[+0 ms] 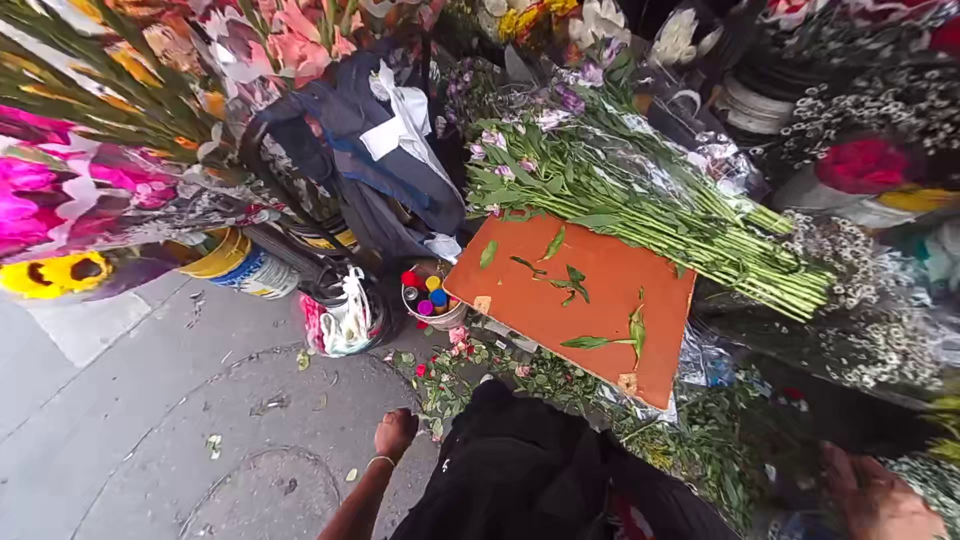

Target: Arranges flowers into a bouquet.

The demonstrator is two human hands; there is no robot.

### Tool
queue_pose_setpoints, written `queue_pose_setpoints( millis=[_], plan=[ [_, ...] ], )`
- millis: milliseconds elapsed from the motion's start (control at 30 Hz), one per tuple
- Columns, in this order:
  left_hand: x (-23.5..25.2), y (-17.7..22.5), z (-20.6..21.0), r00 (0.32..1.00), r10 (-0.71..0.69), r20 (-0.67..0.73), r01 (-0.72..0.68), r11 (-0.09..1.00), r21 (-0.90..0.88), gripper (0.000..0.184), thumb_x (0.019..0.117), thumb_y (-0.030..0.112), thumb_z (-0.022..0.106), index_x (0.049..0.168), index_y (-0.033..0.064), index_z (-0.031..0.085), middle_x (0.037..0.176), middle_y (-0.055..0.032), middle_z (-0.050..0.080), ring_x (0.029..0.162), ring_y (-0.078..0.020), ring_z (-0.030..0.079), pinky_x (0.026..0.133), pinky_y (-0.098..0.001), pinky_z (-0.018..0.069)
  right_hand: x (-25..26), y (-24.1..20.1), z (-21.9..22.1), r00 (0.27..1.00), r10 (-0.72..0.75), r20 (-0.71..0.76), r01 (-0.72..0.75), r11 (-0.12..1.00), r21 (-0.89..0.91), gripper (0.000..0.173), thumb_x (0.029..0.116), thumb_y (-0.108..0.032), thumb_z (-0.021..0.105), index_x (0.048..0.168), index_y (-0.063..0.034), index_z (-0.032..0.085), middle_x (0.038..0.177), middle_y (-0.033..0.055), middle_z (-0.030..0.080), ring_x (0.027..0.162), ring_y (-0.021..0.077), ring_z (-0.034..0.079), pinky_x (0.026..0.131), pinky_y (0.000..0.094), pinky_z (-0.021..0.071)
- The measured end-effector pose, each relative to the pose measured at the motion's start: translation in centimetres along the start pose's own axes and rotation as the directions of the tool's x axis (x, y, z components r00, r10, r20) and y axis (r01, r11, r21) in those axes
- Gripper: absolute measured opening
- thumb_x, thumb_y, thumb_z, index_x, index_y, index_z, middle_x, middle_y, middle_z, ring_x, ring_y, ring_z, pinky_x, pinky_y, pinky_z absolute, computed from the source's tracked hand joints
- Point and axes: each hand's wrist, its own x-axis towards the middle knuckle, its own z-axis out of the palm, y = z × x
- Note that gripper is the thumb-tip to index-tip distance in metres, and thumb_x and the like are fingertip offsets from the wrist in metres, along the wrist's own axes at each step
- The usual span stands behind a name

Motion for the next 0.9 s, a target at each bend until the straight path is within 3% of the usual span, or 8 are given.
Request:
queue_pose_setpoints(
  millis=[67,133,200,267,333,567,767,900],
  plan=[
    [2.4,0.8,-1.0,0.993,0.118,-0.023,-0.120,0.987,-0.104,0.062,0.0924,0.011,0.068,0.151,0.0089,0.049,0.155,-0.0243,0.044,0.137,-0.0475,0.049,0.101,-0.0721,0.0432,2.5,-2.6,0.3,0.989,-0.139,0.053,0.140,0.990,-0.007,0.085,0.0808,-0.006,0.083,0.155,-0.0051,0.042,0.157,0.0382,0.031,0.140,0.0626,0.034,0.105,0.0832,0.0285],
    [4.9,2.3,-2.2,0.972,0.233,0.022,-0.228,0.965,-0.132,0.095,0.0863,0.004,0.072,0.164,0.0113,0.018,0.167,-0.0253,0.019,0.145,-0.0501,0.036,0.105,-0.0740,0.0390,5.1,-7.6,1.0,0.976,-0.197,0.096,0.197,0.980,0.007,0.123,0.0631,-0.009,0.096,0.164,-0.0165,0.026,0.166,0.0348,0.003,0.147,0.0646,0.017,0.101,0.0889,0.0226],
    [7.1,3.7,-3.9,0.934,0.353,0.053,-0.340,0.926,-0.166,0.082,0.0924,0.008,0.070,0.161,0.0054,0.026,0.158,-0.0282,0.037,0.139,-0.0472,0.046,0.112,-0.0632,0.0396,8.0,-13.8,1.3,0.941,-0.320,0.113,0.314,0.947,0.068,0.110,0.0713,-0.016,0.092,0.161,-0.0106,0.030,0.164,0.0373,0.013,0.141,0.0617,0.033,0.103,0.0761,0.0387],
    [9.1,3.9,-5.3,0.888,0.450,0.094,-0.409,0.867,-0.284,0.054,0.0998,0.010,0.063,0.150,-0.0007,0.046,0.139,-0.0262,0.060,0.128,-0.0410,0.059,0.112,-0.0545,0.0436,11.0,-19.6,2.6,0.893,-0.421,0.160,0.395,0.902,0.175,0.068,0.0909,-0.020,0.077,0.151,-0.0066,0.048,0.150,0.0305,0.047,0.120,0.0442,0.063,0.099,0.0572,0.0536],
    [10.5,3.8,-6.8,0.870,0.479,0.118,-0.416,0.840,-0.347,0.043,0.1024,0.010,0.059,0.143,-0.0036,0.053,0.128,-0.0265,0.066,0.120,-0.0393,0.064,0.108,-0.0538,0.0471,13.9,-24.2,5.0,0.833,-0.527,0.171,0.476,0.839,0.264,0.034,0.1026,-0.022,0.059,0.130,-0.0042,0.068,0.125,0.0195,0.070,0.109,0.0306,0.071,0.099,0.0523,0.0539],
    [12.6,2.9,-11.5,0.927,0.374,0.039,-0.353,0.902,-0.250,0.039,0.1027,0.009,0.057,0.140,-0.0035,0.057,0.124,-0.0266,0.068,0.118,-0.0419,0.065,0.108,-0.0574,0.0458,24.8,-35.7,11.7,0.805,-0.582,-0.114,0.593,0.789,0.161,0.026,0.1032,-0.008,0.053,0.117,-0.0011,0.073,0.119,0.0222,0.071,0.113,0.0390,0.068,0.099,0.0556,0.0515],
    [8.7,5.3,-11.6,0.967,0.232,-0.110,-0.256,0.860,-0.442,0.038,0.1040,0.011,0.057,0.139,-0.0020,0.058,0.121,-0.0241,0.070,0.110,-0.0384,0.070,0.102,-0.0557,0.0512,33.0,-37.7,15.8,0.617,-0.696,0.367,0.710,0.694,0.122,0.040,0.1029,-0.028,0.060,0.127,0.0038,0.066,0.126,0.0298,0.064,0.123,0.0471,0.060,0.107,0.0612,0.0441],
    [5.1,6.7,-9.8,0.960,0.254,-0.119,-0.278,0.805,-0.524,0.035,0.1022,0.007,0.058,0.135,-0.0042,0.060,0.115,-0.0223,0.073,0.103,-0.0342,0.073,0.098,-0.0509,0.0552,31.6,-36.6,14.5,0.634,-0.771,0.063,0.761,0.637,0.123,0.032,0.0984,-0.028,0.066,0.112,-0.0005,0.075,0.108,0.0242,0.073,0.106,0.0432,0.069,0.095,0.0602,0.0511]
  ],
)
